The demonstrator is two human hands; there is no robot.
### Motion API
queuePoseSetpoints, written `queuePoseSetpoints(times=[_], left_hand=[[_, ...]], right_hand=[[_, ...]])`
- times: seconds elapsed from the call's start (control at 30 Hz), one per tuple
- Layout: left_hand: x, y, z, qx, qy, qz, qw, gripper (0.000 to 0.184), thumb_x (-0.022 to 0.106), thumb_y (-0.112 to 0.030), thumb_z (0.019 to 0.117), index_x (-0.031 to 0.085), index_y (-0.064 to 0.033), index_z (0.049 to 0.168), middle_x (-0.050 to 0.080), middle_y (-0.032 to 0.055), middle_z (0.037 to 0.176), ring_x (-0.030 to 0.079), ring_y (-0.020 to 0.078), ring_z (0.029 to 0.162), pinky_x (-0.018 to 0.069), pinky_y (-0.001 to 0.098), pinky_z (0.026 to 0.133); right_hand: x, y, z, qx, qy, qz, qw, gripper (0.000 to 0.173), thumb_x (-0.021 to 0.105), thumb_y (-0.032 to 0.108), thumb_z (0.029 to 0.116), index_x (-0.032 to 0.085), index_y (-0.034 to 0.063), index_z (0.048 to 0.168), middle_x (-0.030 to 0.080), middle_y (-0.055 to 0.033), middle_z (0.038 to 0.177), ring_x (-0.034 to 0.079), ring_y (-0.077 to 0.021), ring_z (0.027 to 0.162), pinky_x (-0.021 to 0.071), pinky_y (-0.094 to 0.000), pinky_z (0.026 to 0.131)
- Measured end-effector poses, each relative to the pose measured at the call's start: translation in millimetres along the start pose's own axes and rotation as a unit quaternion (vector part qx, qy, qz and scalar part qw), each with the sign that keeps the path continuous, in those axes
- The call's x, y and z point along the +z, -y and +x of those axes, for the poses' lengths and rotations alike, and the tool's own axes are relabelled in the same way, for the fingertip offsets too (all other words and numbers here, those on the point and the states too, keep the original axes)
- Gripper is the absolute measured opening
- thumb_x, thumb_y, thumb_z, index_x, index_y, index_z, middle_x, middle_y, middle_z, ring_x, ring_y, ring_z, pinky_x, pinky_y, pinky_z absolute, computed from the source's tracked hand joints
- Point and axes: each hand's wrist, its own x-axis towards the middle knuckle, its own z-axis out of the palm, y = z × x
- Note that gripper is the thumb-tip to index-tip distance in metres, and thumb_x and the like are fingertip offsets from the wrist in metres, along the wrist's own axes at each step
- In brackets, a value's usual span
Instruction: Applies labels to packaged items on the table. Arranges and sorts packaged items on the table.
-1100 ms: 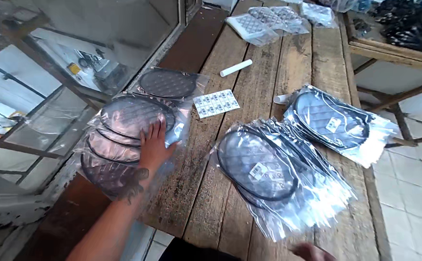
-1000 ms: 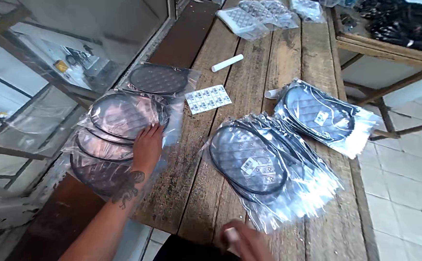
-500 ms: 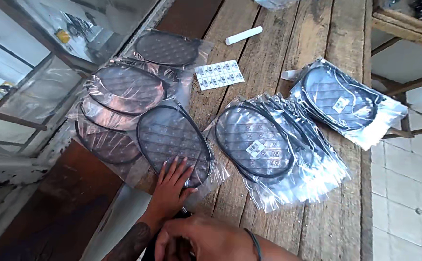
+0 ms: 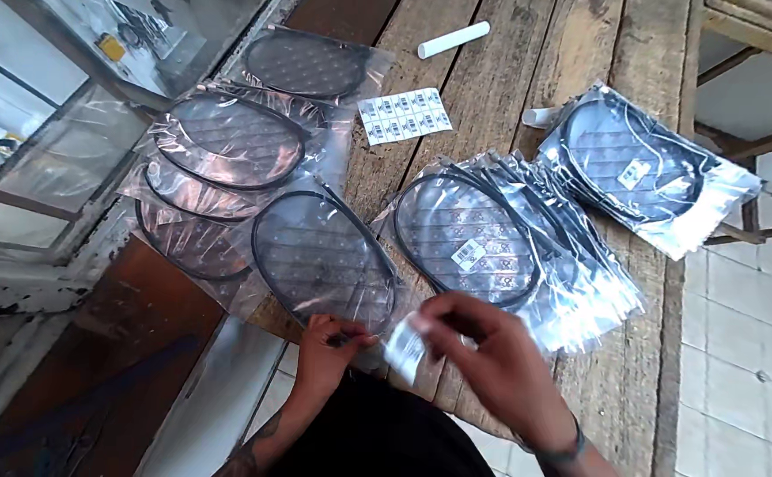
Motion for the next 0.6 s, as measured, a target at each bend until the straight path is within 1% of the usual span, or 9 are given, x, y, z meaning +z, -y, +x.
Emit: queuePoseSetpoints(times=[0.03,0.1,0.2,0.23,0.3,0.37,0.4,0.5,0.6], left_hand=[[1,-2,-1,-0.011,0.010,-0.028,0.999,0.012,0.085,-0.026,0.0793,0.081,-0.0156,0.084,0.071,-0.0069,0.085,0.064,0.0055,0.092,0.0526,0.0271,0.085],[5,-7,-3,-0.036,0.043,-0.074,0.996,0.010,0.083,-0.023,0.0812,0.081,-0.0137,0.085,0.071,-0.0061,0.084,0.065,0.0052,0.089,0.0533,0.0246,0.084],[16,-17,-9,-0.059,0.129,-0.123,0.982,0.010,0.083,-0.020,0.0817,0.080,-0.0115,0.086,0.071,-0.0061,0.086,0.065,0.0027,0.089,0.0537,0.0220,0.084],[22,-19,-11,-0.059,0.150,-0.129,0.979,0.010,0.083,-0.020,0.0810,0.080,-0.0117,0.086,0.071,-0.0068,0.086,0.064,0.0017,0.090,0.0532,0.0215,0.084],[31,-17,-13,-0.046,0.177,-0.136,0.974,0.011,0.085,-0.020,0.0797,0.081,-0.0122,0.086,0.071,-0.0080,0.086,0.063,0.0004,0.090,0.0512,0.0213,0.087],[34,-17,-13,-0.043,0.196,-0.141,0.970,0.012,0.086,-0.017,0.0790,0.081,-0.0107,0.088,0.072,-0.0064,0.088,0.065,0.0005,0.091,0.0535,0.0198,0.087],[35,-16,-14,-0.041,0.200,-0.140,0.969,0.012,0.086,-0.017,0.0788,0.081,-0.0111,0.087,0.072,-0.0067,0.087,0.065,0.0002,0.090,0.0539,0.0194,0.086],[32,-17,-13,-0.030,0.216,-0.120,0.969,0.012,0.086,-0.022,0.0799,0.081,-0.0133,0.087,0.070,-0.0102,0.084,0.061,-0.0003,0.090,0.0487,0.0210,0.088],[29,-15,-10,-0.024,0.233,-0.115,0.965,0.013,0.087,-0.025,0.0790,0.081,-0.0150,0.086,0.069,-0.0122,0.083,0.060,-0.0005,0.090,0.0458,0.0227,0.090]], right_hand=[[-5,-26,-11,0.050,-0.036,-0.079,0.995,0.019,0.066,0.029,0.0980,0.072,0.0109,0.098,0.071,0.0037,0.079,0.067,-0.0064,0.065,0.0595,-0.0273,0.060],[7,-69,-39,0.131,-0.028,-0.175,0.976,0.027,0.066,0.032,0.0969,0.074,0.0064,0.100,0.073,-0.0036,0.079,0.068,-0.0163,0.061,0.0598,-0.0399,0.057],[48,-104,-54,0.106,-0.126,-0.266,0.950,0.027,0.065,0.025,0.0937,0.073,0.0001,0.087,0.069,-0.0097,0.065,0.067,-0.0252,0.053,0.0557,-0.0473,0.051],[58,-108,-49,0.106,-0.141,-0.274,0.945,0.025,0.066,0.020,0.0904,0.072,-0.0036,0.087,0.069,-0.0151,0.067,0.069,-0.0318,0.058,0.0553,-0.0527,0.055],[68,-104,-35,0.137,-0.047,-0.276,0.950,0.031,0.064,0.019,0.0961,0.069,-0.0052,0.115,0.072,-0.0225,0.086,0.073,-0.0413,0.078,0.0581,-0.0598,0.070],[70,-87,-9,0.221,0.125,-0.289,0.923,0.043,0.054,0.021,0.1026,0.053,0.0015,0.140,0.073,-0.0232,0.093,0.072,-0.0446,0.089,0.0552,-0.0609,0.080],[70,-83,3,0.254,0.163,-0.295,0.907,0.044,0.049,0.025,0.1057,0.048,0.0042,0.145,0.072,-0.0228,0.096,0.071,-0.0442,0.092,0.0546,-0.0603,0.082],[71,-89,20,0.273,0.029,-0.280,0.920,0.045,0.052,0.036,0.1060,0.054,0.0026,0.136,0.072,-0.0204,0.084,0.073,-0.0417,0.080,0.0567,-0.0586,0.074],[76,-93,25,0.300,0.044,-0.295,0.906,0.055,0.052,0.048,0.1039,0.056,0.0055,0.137,0.073,-0.0200,0.089,0.073,-0.0417,0.086,0.0550,-0.0598,0.079]])
